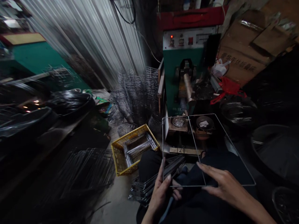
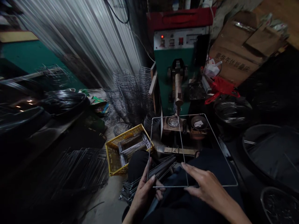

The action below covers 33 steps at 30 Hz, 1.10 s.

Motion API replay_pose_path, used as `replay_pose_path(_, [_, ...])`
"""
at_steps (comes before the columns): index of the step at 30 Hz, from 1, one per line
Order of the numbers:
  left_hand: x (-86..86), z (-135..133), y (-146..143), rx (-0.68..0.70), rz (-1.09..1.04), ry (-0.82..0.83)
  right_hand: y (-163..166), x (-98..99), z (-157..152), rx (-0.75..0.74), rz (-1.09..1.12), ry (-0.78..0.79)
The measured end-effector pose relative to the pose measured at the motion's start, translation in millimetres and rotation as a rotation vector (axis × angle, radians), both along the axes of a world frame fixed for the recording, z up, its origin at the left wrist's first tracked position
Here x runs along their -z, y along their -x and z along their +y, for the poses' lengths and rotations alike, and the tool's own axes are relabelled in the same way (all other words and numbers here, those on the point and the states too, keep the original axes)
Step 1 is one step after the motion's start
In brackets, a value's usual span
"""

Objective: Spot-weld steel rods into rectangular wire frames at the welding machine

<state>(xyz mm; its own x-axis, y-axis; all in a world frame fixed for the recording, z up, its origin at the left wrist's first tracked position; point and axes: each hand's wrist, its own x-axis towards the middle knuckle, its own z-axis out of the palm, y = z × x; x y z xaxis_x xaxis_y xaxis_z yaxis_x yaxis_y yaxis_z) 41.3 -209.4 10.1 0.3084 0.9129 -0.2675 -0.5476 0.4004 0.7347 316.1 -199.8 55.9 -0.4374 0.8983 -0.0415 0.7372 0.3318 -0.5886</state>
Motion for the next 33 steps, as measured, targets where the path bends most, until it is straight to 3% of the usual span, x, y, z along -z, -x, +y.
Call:
replay_pose_path(4, [-4.5, 0, 0, 0.031, -0.003, 0.015, 0, -0.3, 2, -0.008, 0.032, 0.013])
replay_pose_path(8, [-10.0, -4, -3, -0.055, -0.034, 0.062, 3, -2.6, -1, 0.021, 0.059, 0.049])
replay_pose_path(12, [-9.5, 7, -5, -0.073, 0.036, 0.049, 6, 1.0, 8, 0.053, 0.056, -0.023])
replay_pose_path(15, [-7.3, 40, -7, -0.053, 0.058, -0.004, 5, 2.8, 37, 0.084, 0.003, -0.125])
replay_pose_path(21, [-13.6, 147, -12, -0.040, 0.016, -0.026, -6, -11.8, 142, 0.164, -0.149, -0.386])
replay_pose_path(25, [-19.2, 209, -13, -0.022, 0.031, -0.053, -19, -16.5, 204, 0.179, -0.223, -0.399])
replay_pose_path(29, [-24.3, 245, -15, -0.027, 0.039, -0.072, -31, -11.8, 240, 0.168, -0.192, -0.403])
replay_pose_path(33, [-31.4, 259, -17, -0.020, 0.031, -0.101, -36, -5.1, 259, 0.210, -0.096, -0.427])
